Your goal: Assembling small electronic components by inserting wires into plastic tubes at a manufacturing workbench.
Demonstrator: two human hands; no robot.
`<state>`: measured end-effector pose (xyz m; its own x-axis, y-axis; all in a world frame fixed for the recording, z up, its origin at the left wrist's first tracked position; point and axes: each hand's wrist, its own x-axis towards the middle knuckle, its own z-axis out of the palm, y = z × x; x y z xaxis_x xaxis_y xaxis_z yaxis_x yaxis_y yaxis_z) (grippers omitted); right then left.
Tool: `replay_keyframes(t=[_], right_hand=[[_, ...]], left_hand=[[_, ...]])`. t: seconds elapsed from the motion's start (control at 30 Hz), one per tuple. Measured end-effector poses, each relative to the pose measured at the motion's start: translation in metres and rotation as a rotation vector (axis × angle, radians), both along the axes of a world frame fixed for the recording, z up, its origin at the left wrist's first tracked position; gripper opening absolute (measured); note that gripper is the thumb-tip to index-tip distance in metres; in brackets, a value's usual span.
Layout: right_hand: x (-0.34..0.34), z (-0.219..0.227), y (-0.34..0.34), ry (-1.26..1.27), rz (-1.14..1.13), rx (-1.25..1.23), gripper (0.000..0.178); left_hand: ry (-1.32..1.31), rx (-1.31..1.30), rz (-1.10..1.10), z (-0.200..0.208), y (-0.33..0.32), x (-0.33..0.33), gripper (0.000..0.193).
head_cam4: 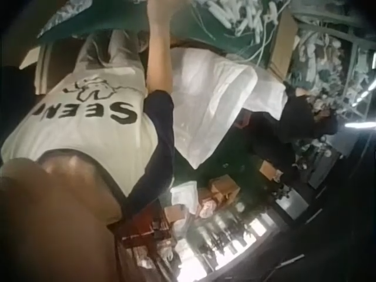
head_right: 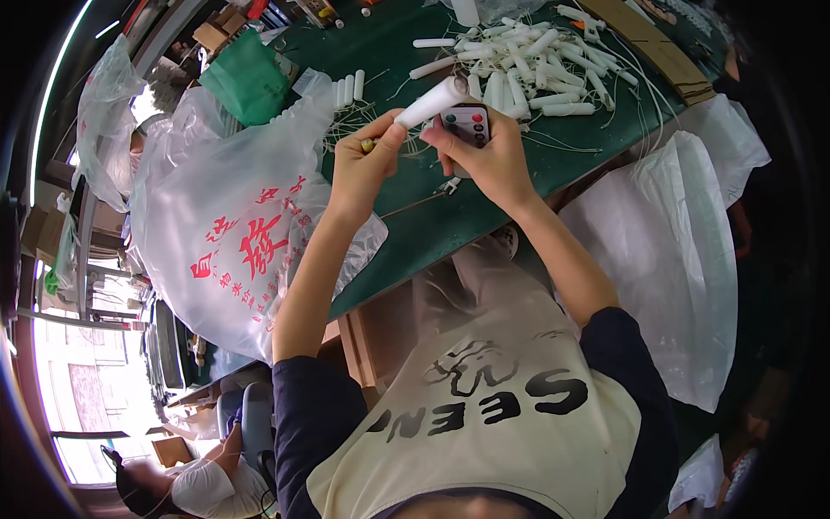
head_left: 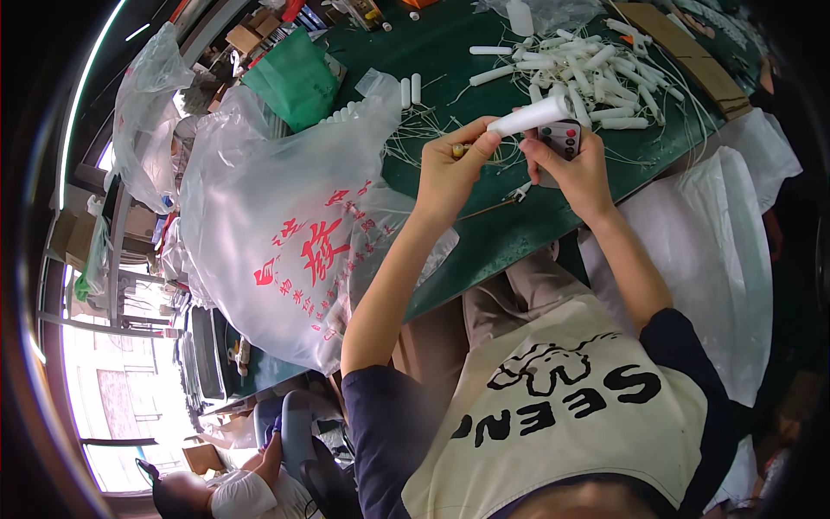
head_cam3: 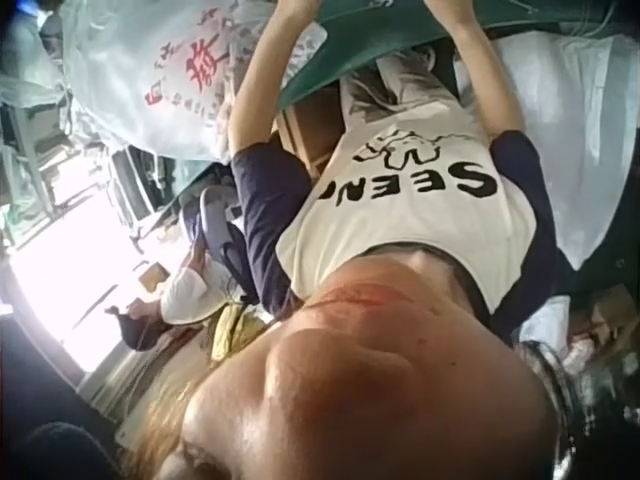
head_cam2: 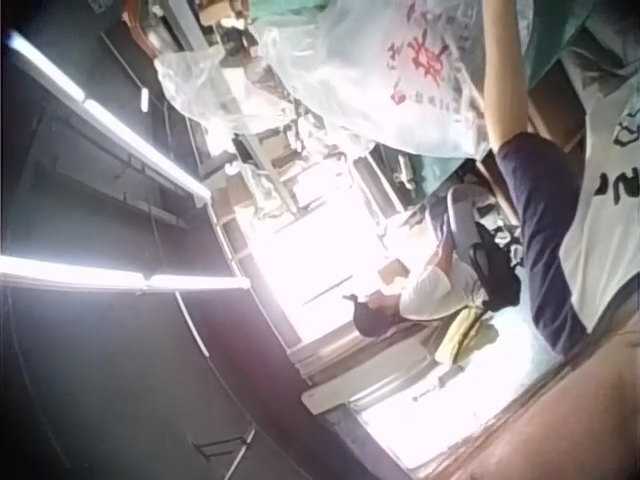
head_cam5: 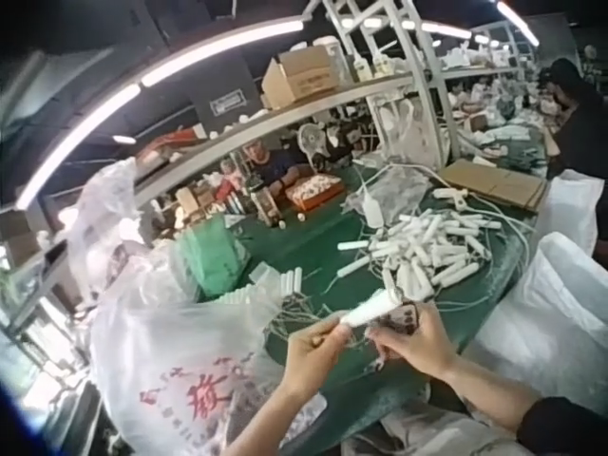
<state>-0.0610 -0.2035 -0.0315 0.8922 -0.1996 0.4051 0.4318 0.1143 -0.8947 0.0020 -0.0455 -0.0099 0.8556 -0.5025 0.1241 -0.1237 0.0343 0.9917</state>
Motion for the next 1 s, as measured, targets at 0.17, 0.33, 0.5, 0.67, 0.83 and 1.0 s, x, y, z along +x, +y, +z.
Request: replay_keyframes(t=[0.17, 0.33, 0.5, 0.67, 0.83, 1.0], right_hand=[[0.000, 0.002, -0.004, -0.019, -0.039, -0.028, 0.027], [0.000, 0.002, -0.010, -0.075, -0.055, 0.064, 0.025], [0.002, 0.003, -0.030, -0.115, -0.184, 0.355, 0.023], [0.001, 0.001, -0.035, -0.137, -0.182, 0.328, 0.022], [0.000, -0.003, -0.032, -0.139, -0.151, 0.257, 0.021], [0.000, -0.006, -0.034, -0.136, -0.122, 0.197, 0.020]], left_hand=[[-0.167, 0.082, -0.031, 0.004, 0.001, -0.003, 0.025], [-0.203, 0.082, -0.012, 0.001, -0.002, 0.000, 0.024], [-0.284, -0.025, 0.250, -0.010, 0.007, 0.014, 0.020], [-0.372, 0.310, -0.049, -0.019, 0.003, 0.013, 0.031], [-0.273, 0.432, -0.183, -0.021, -0.011, 0.002, 0.031], [-0.235, 0.385, -0.210, -0.018, -0.012, 0.000, 0.030]])
